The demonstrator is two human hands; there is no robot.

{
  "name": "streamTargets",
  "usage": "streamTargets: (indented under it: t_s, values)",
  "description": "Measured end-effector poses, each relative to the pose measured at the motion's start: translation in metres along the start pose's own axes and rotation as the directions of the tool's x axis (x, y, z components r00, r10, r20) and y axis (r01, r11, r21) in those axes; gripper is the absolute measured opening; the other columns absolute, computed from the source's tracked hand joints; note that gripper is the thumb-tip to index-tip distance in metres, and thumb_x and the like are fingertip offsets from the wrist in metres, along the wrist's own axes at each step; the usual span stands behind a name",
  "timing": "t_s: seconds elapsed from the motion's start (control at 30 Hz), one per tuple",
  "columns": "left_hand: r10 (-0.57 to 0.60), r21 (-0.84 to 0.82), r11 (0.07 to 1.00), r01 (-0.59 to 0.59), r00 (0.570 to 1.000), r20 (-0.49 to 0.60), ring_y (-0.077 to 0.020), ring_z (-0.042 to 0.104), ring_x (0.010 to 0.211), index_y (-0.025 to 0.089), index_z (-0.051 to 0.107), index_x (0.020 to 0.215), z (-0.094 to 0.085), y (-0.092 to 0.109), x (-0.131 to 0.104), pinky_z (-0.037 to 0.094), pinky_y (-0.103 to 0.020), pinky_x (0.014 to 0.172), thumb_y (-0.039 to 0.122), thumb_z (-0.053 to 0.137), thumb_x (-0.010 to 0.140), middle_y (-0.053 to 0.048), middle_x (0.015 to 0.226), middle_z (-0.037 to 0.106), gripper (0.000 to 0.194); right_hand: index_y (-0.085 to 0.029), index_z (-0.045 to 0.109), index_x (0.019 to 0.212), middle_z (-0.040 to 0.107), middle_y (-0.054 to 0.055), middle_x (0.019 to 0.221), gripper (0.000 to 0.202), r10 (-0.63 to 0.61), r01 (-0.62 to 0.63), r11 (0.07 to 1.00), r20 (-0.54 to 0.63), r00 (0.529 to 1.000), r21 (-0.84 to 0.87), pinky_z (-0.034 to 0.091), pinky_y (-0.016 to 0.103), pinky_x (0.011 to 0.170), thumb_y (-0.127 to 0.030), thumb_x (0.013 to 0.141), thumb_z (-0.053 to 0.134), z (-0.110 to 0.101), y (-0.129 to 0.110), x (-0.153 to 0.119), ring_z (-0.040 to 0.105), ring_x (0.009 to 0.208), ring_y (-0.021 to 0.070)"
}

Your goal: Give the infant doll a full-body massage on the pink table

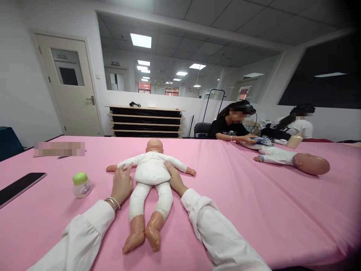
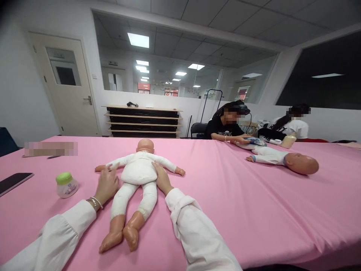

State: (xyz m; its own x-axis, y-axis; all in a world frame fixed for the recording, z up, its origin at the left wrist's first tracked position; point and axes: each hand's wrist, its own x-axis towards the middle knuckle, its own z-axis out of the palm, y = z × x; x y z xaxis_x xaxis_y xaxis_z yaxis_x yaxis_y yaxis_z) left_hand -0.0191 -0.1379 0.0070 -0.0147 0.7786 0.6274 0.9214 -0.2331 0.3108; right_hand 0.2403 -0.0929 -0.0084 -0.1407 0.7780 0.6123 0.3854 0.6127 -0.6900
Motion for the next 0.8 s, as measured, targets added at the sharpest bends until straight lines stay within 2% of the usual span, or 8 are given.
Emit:
streamTargets:
  t_s: [0.1,0.17,0.3,0.4,0.5,0.57,0.67,0.8]
  values:
    - [0.036,0.149,0.989,0.004,0.963,-0.266,-0.0339,0.028,0.127,0.016,0.039,0.131,-0.031,-0.019,-0.006,0.027,-0.054,0.100,0.019,0.046,0.080,-0.019,0.133,0.033,0.052,-0.021,0.046,0.128,0.045,0.005,0.135,0.041,-0.051,0.049,0.999,-0.103,0.993,-0.020,0.027,0.040,0.109,-0.025,0.089,0.033,0.000,-0.021,-0.003,0.039,0.127,0.0169]
    - [-0.002,0.185,0.979,0.087,0.909,-0.416,-0.0351,0.026,0.128,0.016,0.033,0.135,-0.052,-0.036,-0.012,0.027,-0.055,0.100,0.022,0.049,0.079,-0.020,0.134,0.029,0.059,-0.019,0.045,0.128,0.047,0.008,0.133,0.041,-0.110,0.105,0.993,-0.140,0.984,-0.045,0.030,0.041,0.107,-0.023,0.089,0.033,0.007,-0.038,-0.008,0.040,0.125,0.0176]
    - [-0.223,0.101,0.939,0.329,0.805,-0.550,-0.0407,0.023,0.127,0.020,0.020,0.139,-0.078,-0.060,-0.025,0.027,-0.063,0.097,0.028,0.055,0.075,-0.017,0.139,0.020,0.073,-0.023,0.055,0.115,0.058,0.006,0.120,0.035,-0.297,0.303,0.949,0.079,0.952,-0.085,0.034,0.042,0.101,-0.017,0.086,0.038,0.028,-0.066,-0.020,0.051,0.114,0.0181]
    - [-0.396,0.017,0.888,0.459,0.784,-0.478,-0.0459,0.022,0.125,0.022,0.023,0.138,-0.082,-0.065,-0.027,0.026,-0.068,0.094,0.030,0.057,0.073,-0.016,0.141,0.018,0.073,-0.023,0.058,0.109,0.062,0.004,0.114,0.034,-0.374,0.397,0.911,0.189,0.908,-0.107,0.032,0.042,0.101,-0.012,0.082,0.041,0.035,-0.079,-0.025,0.052,0.113,0.0172]
    - [-0.553,-0.023,0.826,0.564,0.800,-0.233,-0.0491,0.031,0.121,0.022,0.024,0.138,-0.083,-0.065,-0.024,0.033,-0.069,0.086,0.031,0.054,0.075,-0.018,0.143,0.014,0.070,-0.023,0.058,0.106,0.061,0.005,0.116,0.036,-0.444,0.486,0.867,0.266,0.856,-0.114,0.031,0.043,0.102,-0.009,0.078,0.041,0.033,-0.088,-0.026,0.051,0.115,0.0174]
    - [-0.628,-0.050,0.778,0.627,0.772,-0.097,-0.0460,0.043,0.113,0.021,0.019,0.140,-0.084,-0.065,-0.021,0.041,-0.063,0.080,0.031,0.050,0.078,-0.022,0.141,0.018,0.070,-0.022,0.059,0.105,0.062,0.006,0.115,0.036,-0.485,0.526,0.848,0.305,0.820,-0.067,0.034,0.041,0.100,-0.009,0.076,0.041,0.032,-0.095,-0.029,0.053,0.111,0.0173]
    - [-0.621,-0.018,0.784,0.621,0.783,-0.043,-0.0394,0.051,0.107,0.020,0.010,0.143,-0.084,-0.066,-0.020,0.047,-0.052,0.075,0.031,0.043,0.082,-0.023,0.131,0.038,0.070,-0.022,0.061,0.101,0.068,0.005,0.096,0.034,-0.485,0.525,0.851,0.418,0.768,0.022,0.045,0.033,0.086,-0.012,0.076,0.041,0.034,-0.104,-0.037,0.061,0.090,0.0160]
    - [-0.512,0.032,0.858,0.513,0.858,-0.033,-0.0337,0.057,0.099,0.018,0.008,0.143,-0.079,-0.064,-0.022,0.048,-0.041,0.071,0.035,0.050,0.079,-0.018,0.116,0.055,0.078,-0.021,0.064,0.098,0.067,0.003,0.074,0.031,-0.402,0.480,0.877,0.565,0.720,0.012,0.047,0.027,0.065,-0.016,0.078,0.042,0.029,-0.110,-0.047,0.060,0.066,0.0157]
